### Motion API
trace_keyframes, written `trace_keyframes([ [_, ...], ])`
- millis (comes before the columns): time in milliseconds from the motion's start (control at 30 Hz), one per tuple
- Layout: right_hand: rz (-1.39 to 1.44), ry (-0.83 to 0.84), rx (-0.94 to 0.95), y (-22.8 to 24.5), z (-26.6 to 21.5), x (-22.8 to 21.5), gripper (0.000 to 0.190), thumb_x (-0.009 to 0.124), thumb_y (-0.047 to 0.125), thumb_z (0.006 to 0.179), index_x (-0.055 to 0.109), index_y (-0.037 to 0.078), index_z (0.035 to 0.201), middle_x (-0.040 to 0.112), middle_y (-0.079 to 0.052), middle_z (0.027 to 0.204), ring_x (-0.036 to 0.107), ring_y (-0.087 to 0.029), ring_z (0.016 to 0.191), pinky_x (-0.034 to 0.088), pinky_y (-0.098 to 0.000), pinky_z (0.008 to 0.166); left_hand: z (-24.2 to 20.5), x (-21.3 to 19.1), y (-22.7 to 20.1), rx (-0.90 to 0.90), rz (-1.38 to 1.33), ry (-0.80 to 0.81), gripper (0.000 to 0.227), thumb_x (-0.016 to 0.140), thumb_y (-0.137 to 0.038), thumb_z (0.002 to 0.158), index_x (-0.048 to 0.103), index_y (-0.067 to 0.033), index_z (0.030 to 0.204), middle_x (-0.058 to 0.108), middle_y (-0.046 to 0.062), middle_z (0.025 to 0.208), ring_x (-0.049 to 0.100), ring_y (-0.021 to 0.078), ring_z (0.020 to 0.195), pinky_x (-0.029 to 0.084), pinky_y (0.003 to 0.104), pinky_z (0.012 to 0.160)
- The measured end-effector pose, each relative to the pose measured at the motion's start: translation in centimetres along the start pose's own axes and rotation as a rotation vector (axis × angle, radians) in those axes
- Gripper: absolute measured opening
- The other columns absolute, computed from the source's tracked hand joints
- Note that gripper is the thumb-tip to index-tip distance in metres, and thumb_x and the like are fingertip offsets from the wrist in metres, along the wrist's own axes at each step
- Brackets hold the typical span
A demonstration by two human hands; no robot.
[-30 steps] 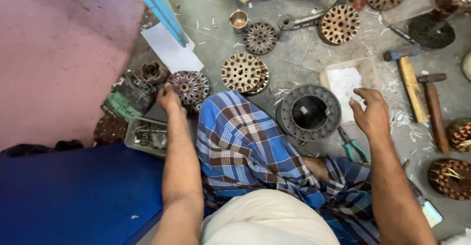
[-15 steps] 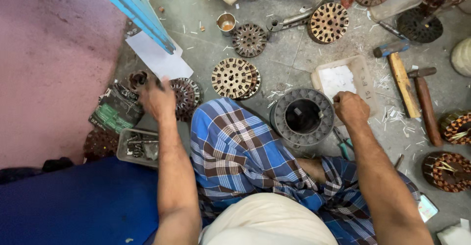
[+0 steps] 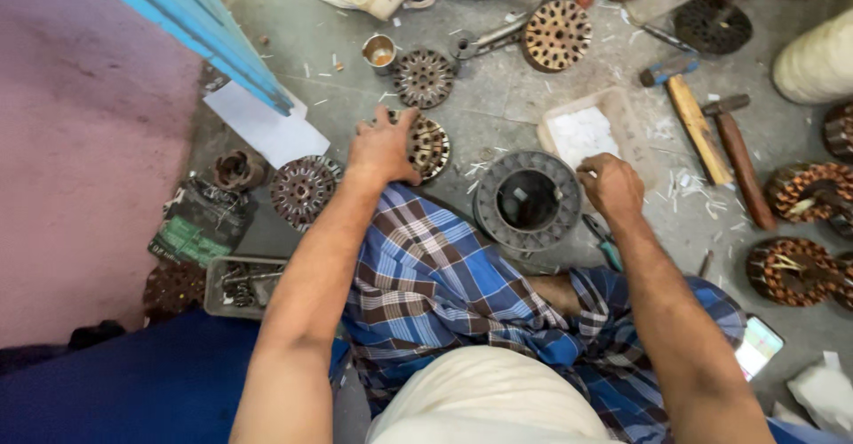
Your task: The person sits on the floor and inserts small white rectangular pieces into slots on a circular metal component. They repeatedly pick up pieces from a nearby container and place them into the component, occasionally adjusting the component's position.
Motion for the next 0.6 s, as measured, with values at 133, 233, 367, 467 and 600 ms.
trace_keyframes([
  [133,0.135,-0.224,-0.107,0.6,-1.2,-2.4,0.015,0.077,0.021,0.091,0.081,0.009,0.1,0.076,-0.014,0.103,0.072,-0.033,0.095,0.056,-0.0446,0.083,-1.7,-2.6,1.0,-0.029,-0.292,-0.229,0.121,0.101,-0.028,0.048,0.039,-0.0305,0.152,0.039,0.018,0.155,0.05,0.0506,0.127,0.051,0.057,0.102],
  [233,0.368,-0.242,0.009,-0.2,-1.6,-2.9,0.018,0.076,0.011,0.092,0.078,0.003,0.108,0.075,-0.015,0.097,0.073,-0.026,0.081,0.057,-0.0376,0.074,-5.5,-5.2,-1.8,0.446,-0.737,-0.525,0.12,0.102,-0.025,0.056,0.037,-0.0211,0.157,0.047,0.014,0.155,0.049,0.0419,0.146,0.043,0.052,0.124],
  [367,0.719,-0.22,0.177,-0.9,-2.0,-3.2,0.023,0.074,0.001,0.093,0.073,-0.001,0.115,0.076,-0.011,0.094,0.073,-0.014,0.077,0.059,-0.027,0.07,-7.3,-1.1,-7.8,0.624,-1.291,-0.117,0.124,0.099,-0.027,0.057,0.032,-0.0181,0.16,0.038,0.011,0.166,0.04,0.0348,0.155,0.035,0.045,0.13],
  [467,0.824,-0.272,0.11,-0.3,-3.1,-4.3,0.018,0.075,-0.001,0.09,0.074,-0.003,0.109,0.075,-0.01,0.102,0.074,-0.014,0.081,0.061,-0.0269,0.075,-7.5,1.0,-12.2,0.747,-1.273,-0.006,0.122,0.099,-0.027,0.059,0.032,-0.0161,0.16,0.037,0.01,0.167,0.04,0.0318,0.155,0.033,0.043,0.132],
  [600,0.797,-0.306,0.082,-0.1,-4.5,-5.6,0.016,0.078,-0.004,0.088,0.076,-0.005,0.104,0.07,-0.011,0.103,0.072,-0.016,0.084,0.059,-0.0273,0.075,-7.4,1.8,-14.4,0.865,-1.059,-0.058,0.114,0.099,-0.022,0.059,0.039,-0.0129,0.156,0.038,0.011,0.165,0.038,0.031,0.156,0.032,0.044,0.131],
])
Point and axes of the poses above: each hand's wrist, its own z-axis towards the middle knuckle, its own x-axis out of the palm, y = z × x, the point moved 8 cm from there along z, towards the middle knuckle
